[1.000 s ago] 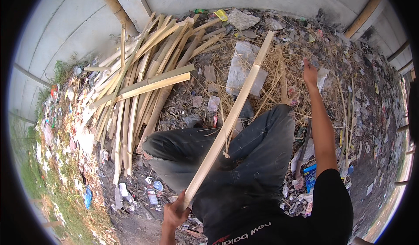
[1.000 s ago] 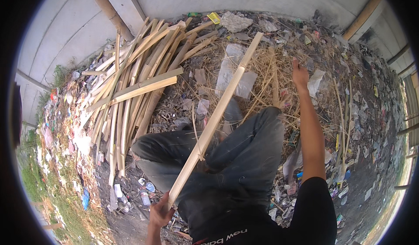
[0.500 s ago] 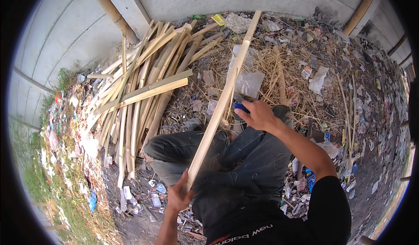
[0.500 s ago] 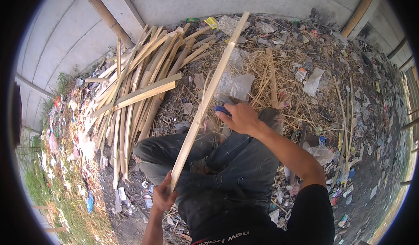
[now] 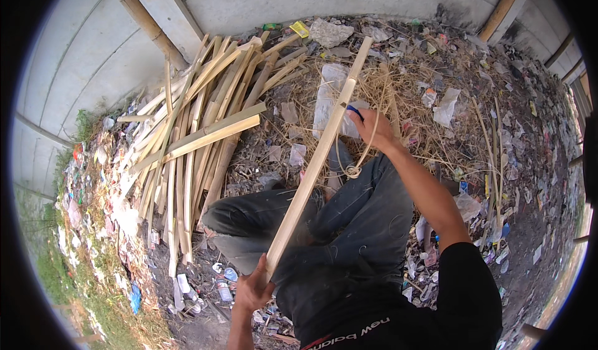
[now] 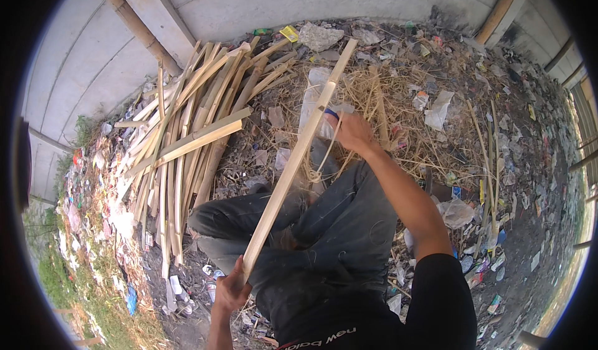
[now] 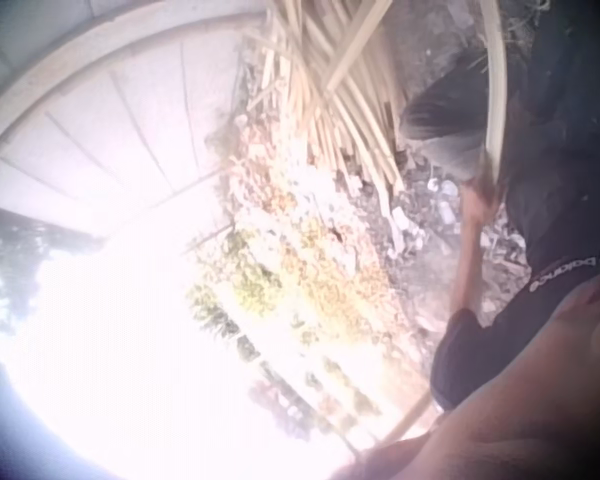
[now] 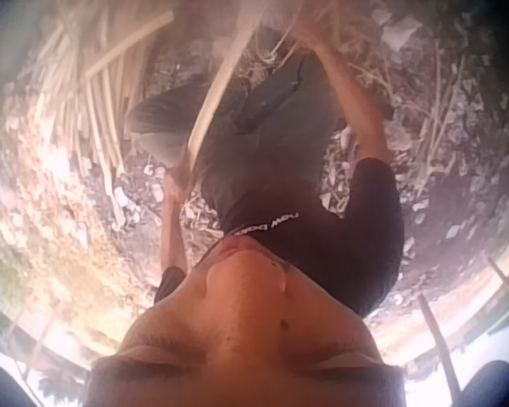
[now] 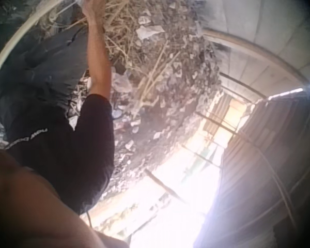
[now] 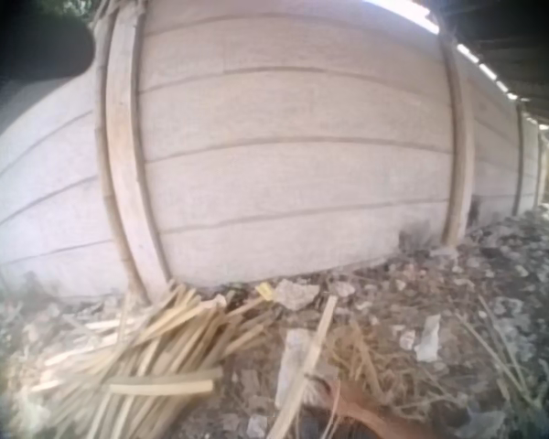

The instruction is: The person sits on the ground and uses a knife to shave thin strips from a long piece of bamboo. They repeatedly scrape the knife along the bamboo to create fine shavings, occasionally adjusting their grip and the bamboo's position.

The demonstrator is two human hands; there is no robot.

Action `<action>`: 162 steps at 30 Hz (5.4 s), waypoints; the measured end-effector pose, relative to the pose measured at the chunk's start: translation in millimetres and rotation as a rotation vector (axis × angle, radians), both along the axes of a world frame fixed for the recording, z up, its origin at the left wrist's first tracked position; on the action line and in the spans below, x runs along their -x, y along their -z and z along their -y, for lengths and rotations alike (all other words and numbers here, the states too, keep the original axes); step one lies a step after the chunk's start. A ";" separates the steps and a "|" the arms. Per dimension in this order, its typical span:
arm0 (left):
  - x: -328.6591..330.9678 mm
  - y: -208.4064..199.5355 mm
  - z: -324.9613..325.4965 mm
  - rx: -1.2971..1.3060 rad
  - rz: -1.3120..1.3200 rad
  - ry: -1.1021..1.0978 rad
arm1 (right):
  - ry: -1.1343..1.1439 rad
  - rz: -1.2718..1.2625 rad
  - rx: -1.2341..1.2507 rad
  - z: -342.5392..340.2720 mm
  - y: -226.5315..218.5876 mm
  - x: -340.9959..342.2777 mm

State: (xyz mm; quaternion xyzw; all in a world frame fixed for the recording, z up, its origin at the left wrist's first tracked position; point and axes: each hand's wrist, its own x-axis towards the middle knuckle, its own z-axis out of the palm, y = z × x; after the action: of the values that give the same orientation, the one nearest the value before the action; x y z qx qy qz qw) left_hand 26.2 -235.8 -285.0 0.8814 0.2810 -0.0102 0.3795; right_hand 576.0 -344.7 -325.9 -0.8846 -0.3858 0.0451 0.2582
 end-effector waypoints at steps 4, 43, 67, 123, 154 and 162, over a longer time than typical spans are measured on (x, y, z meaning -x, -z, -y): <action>17.1 0.7 8.9 0.070 0.019 0.047 | 0.143 -0.018 0.125 23.2 6.2 -45.3; -30.6 3.0 -10.3 1.478 0.506 -0.531 | -0.041 -0.099 0.170 -3.7 -4.2 44.9; -130.2 -21.1 4.3 1.310 0.454 -0.558 | -0.594 -0.202 -0.023 -28.8 -52.3 205.6; -115.1 -22.6 -1.4 1.079 0.436 -0.421 | -0.644 -0.159 -0.001 -32.1 -62.8 209.4; 19.9 27.9 12.8 1.058 0.155 -0.245 | 0.372 -0.029 0.049 -13.7 6.1 -136.4; 12.4 22.1 5.5 1.065 0.188 -0.325 | 0.366 -0.183 -0.242 16.9 9.4 -126.4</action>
State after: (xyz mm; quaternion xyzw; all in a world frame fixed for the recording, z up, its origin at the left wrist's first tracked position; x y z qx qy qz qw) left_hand 13.9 -241.4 -307.0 0.5109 0.3342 -0.0136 0.7919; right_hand 702.4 -361.6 -335.3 -0.8946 -0.1967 0.0312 0.4001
